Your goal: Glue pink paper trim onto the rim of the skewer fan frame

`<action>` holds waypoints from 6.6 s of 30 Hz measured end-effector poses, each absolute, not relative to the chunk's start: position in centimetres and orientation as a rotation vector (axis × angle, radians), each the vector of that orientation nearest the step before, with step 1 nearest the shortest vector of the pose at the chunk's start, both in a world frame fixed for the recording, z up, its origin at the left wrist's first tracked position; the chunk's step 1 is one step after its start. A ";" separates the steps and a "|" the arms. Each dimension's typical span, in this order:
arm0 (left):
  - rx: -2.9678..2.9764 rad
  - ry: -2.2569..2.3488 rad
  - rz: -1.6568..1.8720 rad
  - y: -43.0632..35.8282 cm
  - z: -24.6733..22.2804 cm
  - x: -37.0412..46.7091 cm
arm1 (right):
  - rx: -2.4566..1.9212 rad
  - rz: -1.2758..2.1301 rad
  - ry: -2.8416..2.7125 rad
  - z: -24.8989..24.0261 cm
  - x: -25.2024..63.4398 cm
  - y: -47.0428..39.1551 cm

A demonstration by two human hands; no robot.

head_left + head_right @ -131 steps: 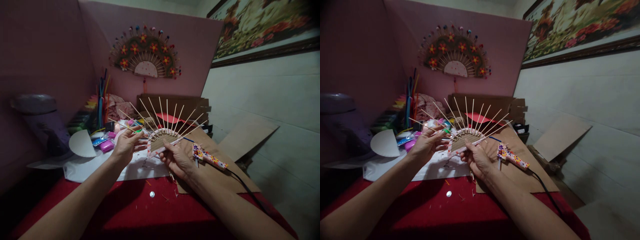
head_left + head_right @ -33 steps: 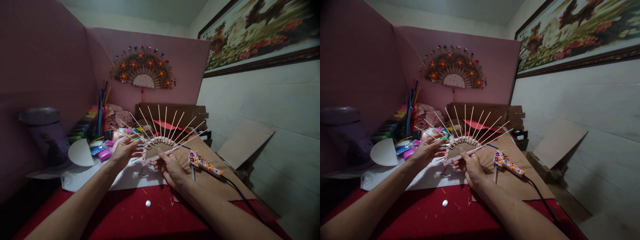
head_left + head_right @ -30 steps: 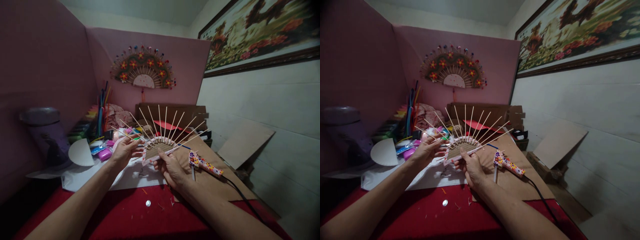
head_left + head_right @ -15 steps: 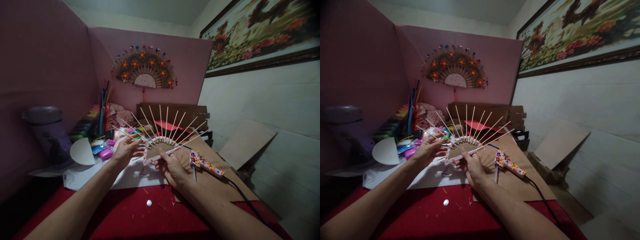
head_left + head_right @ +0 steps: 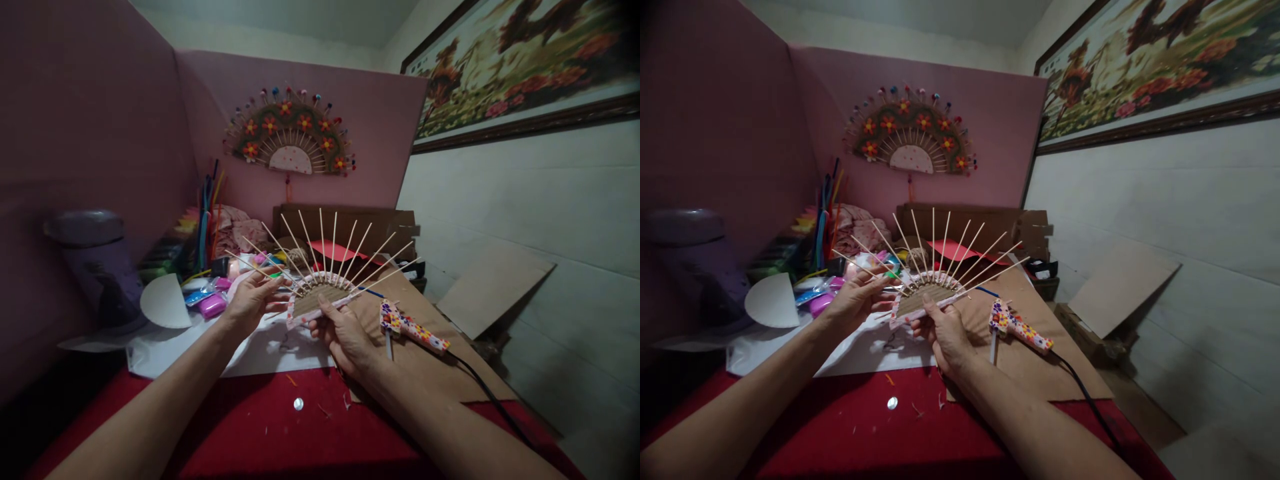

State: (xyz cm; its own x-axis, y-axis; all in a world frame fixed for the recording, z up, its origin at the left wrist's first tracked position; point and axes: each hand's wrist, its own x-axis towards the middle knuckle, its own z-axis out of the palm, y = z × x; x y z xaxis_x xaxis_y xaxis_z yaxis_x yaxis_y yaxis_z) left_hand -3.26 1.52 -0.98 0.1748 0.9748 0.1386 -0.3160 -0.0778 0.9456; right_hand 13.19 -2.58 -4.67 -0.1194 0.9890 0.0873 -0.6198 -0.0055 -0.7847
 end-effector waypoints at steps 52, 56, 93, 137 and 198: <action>1.133 0.780 1.273 1.5 -1.0 -3.2 | -0.608 1.542 -0.778 -4.6 13.3 -2.6; 1.129 0.782 1.278 1.5 -1.0 -3.2 | -0.609 1.551 -0.774 -4.6 13.3 -2.5; 1.114 0.775 1.276 1.3 -0.9 -3.1 | -0.603 1.554 -0.787 -4.5 13.3 -2.6; 1.139 0.792 1.273 1.4 -0.9 -3.2 | -0.598 1.556 -0.810 -4.5 13.3 -2.6; 1.095 0.792 1.290 1.4 -0.9 -3.1 | -0.589 1.558 -0.802 -4.7 13.4 -2.5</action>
State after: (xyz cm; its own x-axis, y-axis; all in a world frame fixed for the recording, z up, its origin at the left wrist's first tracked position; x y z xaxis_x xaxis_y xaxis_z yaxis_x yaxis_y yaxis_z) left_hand -3.06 1.39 -0.90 0.1507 0.9815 0.1183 -0.3388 -0.0611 0.9389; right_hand 13.40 -2.52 -4.74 -0.1448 0.9866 0.0749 -0.6345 -0.0345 -0.7722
